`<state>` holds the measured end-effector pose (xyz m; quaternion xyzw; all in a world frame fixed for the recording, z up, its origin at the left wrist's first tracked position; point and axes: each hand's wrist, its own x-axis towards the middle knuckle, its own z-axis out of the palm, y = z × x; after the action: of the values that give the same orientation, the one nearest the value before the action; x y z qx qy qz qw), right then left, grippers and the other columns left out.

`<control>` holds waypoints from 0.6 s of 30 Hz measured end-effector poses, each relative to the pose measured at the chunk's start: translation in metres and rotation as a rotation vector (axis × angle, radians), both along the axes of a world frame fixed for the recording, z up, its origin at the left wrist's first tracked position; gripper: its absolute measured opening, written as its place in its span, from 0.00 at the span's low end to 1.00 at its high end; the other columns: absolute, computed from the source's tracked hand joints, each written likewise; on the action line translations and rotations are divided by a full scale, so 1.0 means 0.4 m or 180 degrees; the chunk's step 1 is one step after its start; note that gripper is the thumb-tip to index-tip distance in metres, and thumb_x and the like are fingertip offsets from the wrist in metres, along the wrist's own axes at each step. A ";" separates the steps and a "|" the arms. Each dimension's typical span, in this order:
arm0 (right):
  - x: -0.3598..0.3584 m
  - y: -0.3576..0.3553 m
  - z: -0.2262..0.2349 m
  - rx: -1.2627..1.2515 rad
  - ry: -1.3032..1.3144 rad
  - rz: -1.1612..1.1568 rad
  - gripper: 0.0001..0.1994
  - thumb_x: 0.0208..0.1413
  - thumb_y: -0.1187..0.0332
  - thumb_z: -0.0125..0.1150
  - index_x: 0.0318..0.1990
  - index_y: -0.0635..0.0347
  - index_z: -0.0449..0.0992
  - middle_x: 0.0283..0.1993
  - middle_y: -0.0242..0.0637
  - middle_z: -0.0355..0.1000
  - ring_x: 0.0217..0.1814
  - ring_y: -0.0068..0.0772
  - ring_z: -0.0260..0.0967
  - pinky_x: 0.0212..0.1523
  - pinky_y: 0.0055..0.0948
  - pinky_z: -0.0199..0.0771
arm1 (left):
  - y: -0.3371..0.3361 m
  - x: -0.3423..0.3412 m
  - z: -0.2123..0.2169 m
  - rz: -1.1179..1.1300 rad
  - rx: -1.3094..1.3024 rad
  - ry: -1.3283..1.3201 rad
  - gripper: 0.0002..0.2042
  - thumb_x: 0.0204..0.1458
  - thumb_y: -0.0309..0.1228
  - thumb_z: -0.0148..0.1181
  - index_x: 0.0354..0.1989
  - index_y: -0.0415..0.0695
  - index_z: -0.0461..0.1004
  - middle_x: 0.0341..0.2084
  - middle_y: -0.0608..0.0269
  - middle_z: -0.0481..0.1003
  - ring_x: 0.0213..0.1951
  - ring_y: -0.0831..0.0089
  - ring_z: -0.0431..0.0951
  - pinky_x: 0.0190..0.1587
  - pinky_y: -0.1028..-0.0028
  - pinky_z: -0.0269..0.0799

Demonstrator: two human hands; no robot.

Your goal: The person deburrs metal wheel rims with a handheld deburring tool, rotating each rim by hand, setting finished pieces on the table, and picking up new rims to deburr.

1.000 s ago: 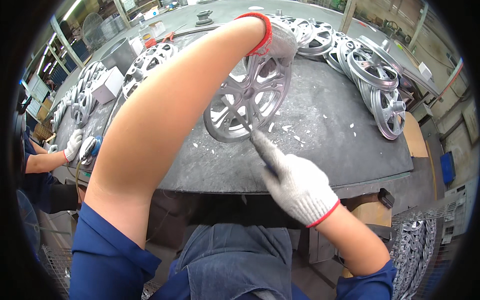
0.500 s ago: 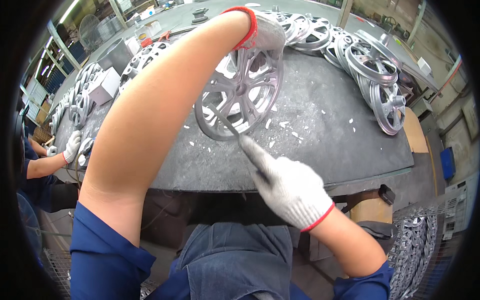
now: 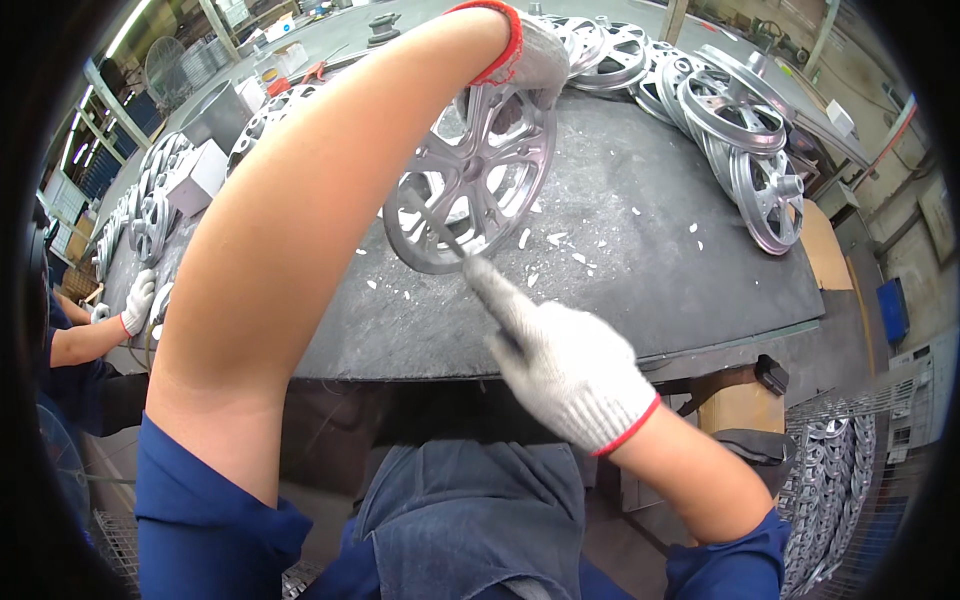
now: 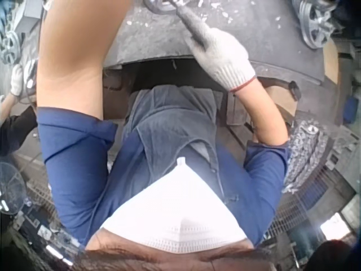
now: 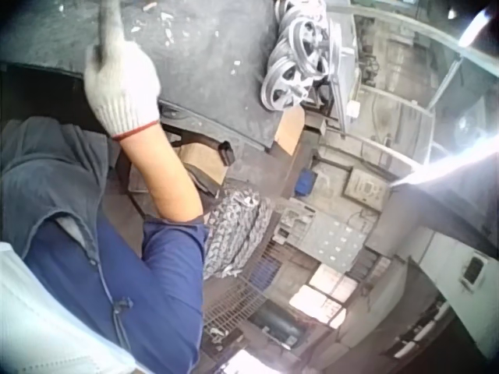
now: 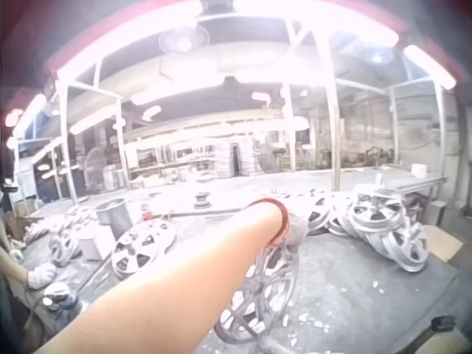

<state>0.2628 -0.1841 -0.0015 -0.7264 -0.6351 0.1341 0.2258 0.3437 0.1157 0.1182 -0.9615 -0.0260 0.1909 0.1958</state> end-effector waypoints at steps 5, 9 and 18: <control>-0.033 -0.035 -0.036 0.0534 0.1081 0.0345 0.37 0.71 0.64 0.62 0.85 0.48 0.58 0.48 0.55 0.86 0.42 0.60 0.87 0.47 0.49 0.88 | -0.004 0.022 0.003 -0.0068 0.0093 0.0034 0.18 0.54 0.36 0.70 0.48 0.38 0.90 0.41 0.48 0.88 0.41 0.54 0.86 0.46 0.47 0.80; -0.004 -0.062 -0.076 -0.1125 0.6643 0.0303 0.42 0.73 0.51 0.66 0.88 0.34 0.51 0.27 0.39 0.69 0.11 0.26 0.59 0.11 0.25 0.56 | 0.020 0.027 -0.011 -0.0367 0.0281 -0.0279 0.17 0.56 0.37 0.72 0.48 0.39 0.91 0.40 0.48 0.88 0.41 0.51 0.87 0.45 0.44 0.81; -0.035 -0.014 0.061 -0.0226 -0.0889 -0.0286 0.35 0.70 0.64 0.63 0.84 0.32 0.63 0.43 0.56 0.84 0.36 0.63 0.84 0.39 0.56 0.85 | -0.021 -0.058 -0.030 0.0471 -0.0372 -0.1050 0.13 0.55 0.26 0.68 0.47 0.38 0.91 0.39 0.47 0.88 0.39 0.50 0.89 0.39 0.53 0.85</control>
<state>0.2488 -0.1896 0.0230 -0.7732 -0.6220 0.0439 0.1152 0.3204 0.1073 0.1063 -0.9850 -0.1172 0.0456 0.1181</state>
